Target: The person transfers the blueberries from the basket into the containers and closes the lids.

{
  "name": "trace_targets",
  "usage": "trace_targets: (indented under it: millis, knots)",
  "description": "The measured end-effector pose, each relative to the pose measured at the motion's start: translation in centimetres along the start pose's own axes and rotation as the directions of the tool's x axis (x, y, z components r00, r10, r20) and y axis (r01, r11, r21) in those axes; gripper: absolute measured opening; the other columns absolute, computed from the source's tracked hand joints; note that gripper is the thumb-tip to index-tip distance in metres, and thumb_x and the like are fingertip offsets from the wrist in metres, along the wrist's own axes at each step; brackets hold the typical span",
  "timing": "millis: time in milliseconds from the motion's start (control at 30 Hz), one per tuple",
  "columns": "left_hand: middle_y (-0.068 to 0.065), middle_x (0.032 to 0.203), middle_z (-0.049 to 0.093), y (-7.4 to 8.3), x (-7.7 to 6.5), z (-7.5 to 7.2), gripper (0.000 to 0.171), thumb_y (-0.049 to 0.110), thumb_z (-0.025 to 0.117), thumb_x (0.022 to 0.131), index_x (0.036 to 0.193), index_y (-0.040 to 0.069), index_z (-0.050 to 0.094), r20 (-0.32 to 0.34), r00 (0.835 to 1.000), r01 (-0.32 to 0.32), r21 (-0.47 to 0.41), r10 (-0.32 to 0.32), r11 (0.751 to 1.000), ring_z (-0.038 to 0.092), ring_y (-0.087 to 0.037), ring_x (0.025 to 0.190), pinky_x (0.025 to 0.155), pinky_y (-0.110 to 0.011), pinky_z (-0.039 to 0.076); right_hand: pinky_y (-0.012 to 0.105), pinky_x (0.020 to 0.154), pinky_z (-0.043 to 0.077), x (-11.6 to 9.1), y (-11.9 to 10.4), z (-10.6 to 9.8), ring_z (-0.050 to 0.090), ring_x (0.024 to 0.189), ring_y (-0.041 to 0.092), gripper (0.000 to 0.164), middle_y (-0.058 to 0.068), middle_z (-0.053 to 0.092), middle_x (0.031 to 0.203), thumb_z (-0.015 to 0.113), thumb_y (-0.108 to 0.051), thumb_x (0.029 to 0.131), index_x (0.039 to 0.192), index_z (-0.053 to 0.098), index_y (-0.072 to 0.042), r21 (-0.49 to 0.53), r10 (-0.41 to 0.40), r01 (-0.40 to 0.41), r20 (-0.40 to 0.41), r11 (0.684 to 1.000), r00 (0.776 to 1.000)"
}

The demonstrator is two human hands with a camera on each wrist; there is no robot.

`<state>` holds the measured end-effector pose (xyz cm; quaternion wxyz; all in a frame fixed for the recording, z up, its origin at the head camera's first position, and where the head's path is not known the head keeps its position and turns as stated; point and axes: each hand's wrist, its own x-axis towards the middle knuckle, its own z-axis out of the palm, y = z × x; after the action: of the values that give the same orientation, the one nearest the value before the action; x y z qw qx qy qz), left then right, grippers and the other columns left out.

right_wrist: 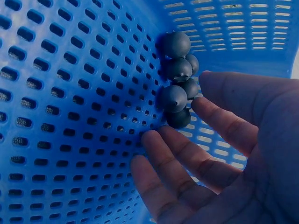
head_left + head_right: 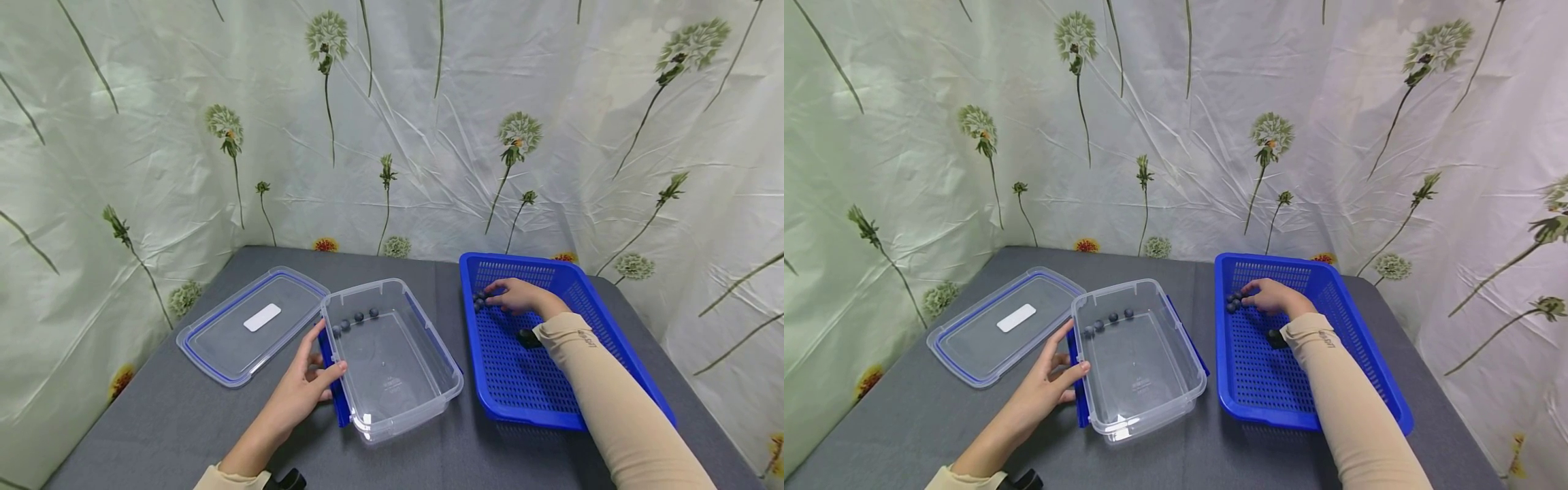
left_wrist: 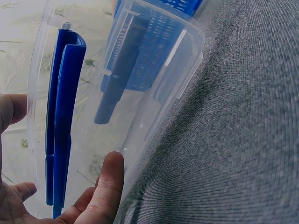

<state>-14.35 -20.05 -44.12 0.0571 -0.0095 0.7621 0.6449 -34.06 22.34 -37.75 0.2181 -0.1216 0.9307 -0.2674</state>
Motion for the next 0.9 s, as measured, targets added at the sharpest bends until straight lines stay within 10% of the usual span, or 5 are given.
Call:
trace_targets:
  millis: [467, 900]
  knots:
    - [-0.027, 0.142, 0.049, -0.12, 0.10, 0.00, 0.090, 0.027, 0.075, 0.103, 0.171, 0.039, 0.017, -0.003, 1.000, -0.006, 0.007, 0.006, 1.000, 0.069, -0.030, 0.115, 0.090, -0.055, 0.065, 0.044, 0.081, 0.062, 0.75, 0.29, 0.27, 0.071, 0.106, 0.036, 0.044, 0.030, 0.070, 0.121, 0.061, -0.019, 0.108, 0.141, 0.059, 0.010, -0.118, -0.003, 0.000, -0.032, 0.993, 0.999]
    - [-0.027, 0.143, 0.049, -0.02, 0.01, -0.04, 0.090, 0.025, 0.073, 0.104, 0.171, 0.040, 0.016, 0.002, 1.000, -0.002, 0.002, 0.002, 1.000, 0.069, -0.031, 0.117, 0.091, -0.056, 0.064, 0.061, 0.111, 0.050, 0.58, 0.26, 0.34, 0.058, 0.134, 0.054, 0.041, 0.034, 0.064, 0.140, 0.063, -0.019, 0.106, 0.135, 0.064, 0.009, -0.308, -0.016, -0.003, -0.060, 0.951, 0.998]
